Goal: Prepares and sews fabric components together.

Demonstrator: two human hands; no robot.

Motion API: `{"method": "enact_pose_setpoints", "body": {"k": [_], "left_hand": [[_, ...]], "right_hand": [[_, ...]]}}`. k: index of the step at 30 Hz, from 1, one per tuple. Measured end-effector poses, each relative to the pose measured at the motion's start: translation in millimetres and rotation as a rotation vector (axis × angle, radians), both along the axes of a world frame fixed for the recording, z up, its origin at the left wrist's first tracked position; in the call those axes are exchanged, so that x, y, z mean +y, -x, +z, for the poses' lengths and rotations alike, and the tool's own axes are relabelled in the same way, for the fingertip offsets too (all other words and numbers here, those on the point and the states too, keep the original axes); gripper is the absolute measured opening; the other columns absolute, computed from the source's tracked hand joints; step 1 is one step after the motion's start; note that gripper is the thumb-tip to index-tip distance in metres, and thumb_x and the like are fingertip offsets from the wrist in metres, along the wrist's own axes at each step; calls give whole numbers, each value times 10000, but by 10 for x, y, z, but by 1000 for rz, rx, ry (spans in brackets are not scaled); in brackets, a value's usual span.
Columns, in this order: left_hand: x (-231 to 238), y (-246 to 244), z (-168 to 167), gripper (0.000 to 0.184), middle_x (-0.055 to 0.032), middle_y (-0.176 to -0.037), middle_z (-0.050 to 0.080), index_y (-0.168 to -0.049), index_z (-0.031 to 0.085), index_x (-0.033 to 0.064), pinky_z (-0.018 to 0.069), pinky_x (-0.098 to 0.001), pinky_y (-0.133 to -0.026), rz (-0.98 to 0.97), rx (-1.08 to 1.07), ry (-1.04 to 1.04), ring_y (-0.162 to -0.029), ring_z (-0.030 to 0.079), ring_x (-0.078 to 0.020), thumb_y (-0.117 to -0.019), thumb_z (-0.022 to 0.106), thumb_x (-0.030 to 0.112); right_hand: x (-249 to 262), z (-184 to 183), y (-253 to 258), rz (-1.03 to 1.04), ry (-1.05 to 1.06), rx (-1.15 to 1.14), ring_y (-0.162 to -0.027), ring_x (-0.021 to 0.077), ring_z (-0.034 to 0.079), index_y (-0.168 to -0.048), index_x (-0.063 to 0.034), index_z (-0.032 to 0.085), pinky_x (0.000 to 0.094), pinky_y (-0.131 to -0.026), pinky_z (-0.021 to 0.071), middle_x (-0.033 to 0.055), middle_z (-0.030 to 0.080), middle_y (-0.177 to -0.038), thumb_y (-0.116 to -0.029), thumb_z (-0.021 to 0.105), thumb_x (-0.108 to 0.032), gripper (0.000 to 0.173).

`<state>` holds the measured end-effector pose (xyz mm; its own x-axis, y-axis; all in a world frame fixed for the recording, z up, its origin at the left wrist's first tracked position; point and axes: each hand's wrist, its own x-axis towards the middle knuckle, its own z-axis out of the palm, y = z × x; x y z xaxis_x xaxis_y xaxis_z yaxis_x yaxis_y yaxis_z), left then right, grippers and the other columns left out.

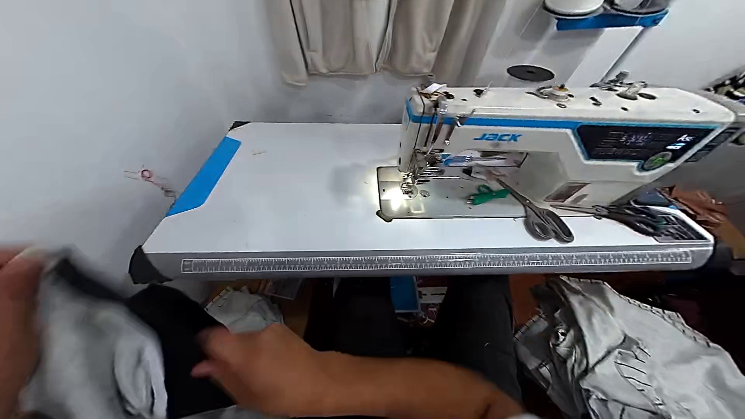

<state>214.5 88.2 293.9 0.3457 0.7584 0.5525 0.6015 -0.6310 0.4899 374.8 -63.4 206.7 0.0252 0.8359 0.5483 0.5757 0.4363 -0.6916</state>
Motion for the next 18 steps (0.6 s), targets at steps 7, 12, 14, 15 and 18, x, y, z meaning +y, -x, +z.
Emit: {"method": "enact_pose_setpoints", "body": {"k": [7,12,14,15,18], "left_hand": [[404,-2883,-705,240,-119,-943,736,-1039,751,107,547,-632,-802,-881,677,106,-907,713,-329,-1041,582,278],[51,-3673,-1167,234,-72,-804,693,-1019,720,80,562,-495,-723,-983,430,272,-735,671,-216,-1026,621,292],[22,-3718,-1222,206,-48,-737,648,-1025,706,78,534,-469,-663,-979,412,230,-674,633,-203,-1028,616,263],[16,-3723,-1253,203,-73,-738,657,-1022,710,56,521,-510,-667,-966,395,195,-690,648,-242,-1025,611,232],[7,-3747,-1357,188,-89,-700,622,-950,699,48,478,-536,-661,-906,330,44,-685,637,-288,-990,604,205]], "right_hand": [[-1042,-591,-1401,-806,425,177,-569,178,687,-1448,13,510,385,-517,606,69,706,-749,-1045,562,-188,453],[-941,-328,-2074,-1128,196,-142,-1088,244,689,-1239,-19,688,407,-881,606,146,668,-1259,-1003,553,-30,273],[-633,-482,-2271,-1036,206,-129,-1190,239,656,-1233,-28,698,398,-954,581,126,649,-1328,-980,546,35,302],[-535,-580,-2355,-1005,243,-170,-1246,260,634,-1222,-18,706,410,-1006,556,130,652,-1339,-953,560,71,320],[-458,-701,-2501,-940,334,-310,-1360,273,561,-1251,-67,724,415,-1095,499,111,629,-1410,-918,610,70,378]]}}
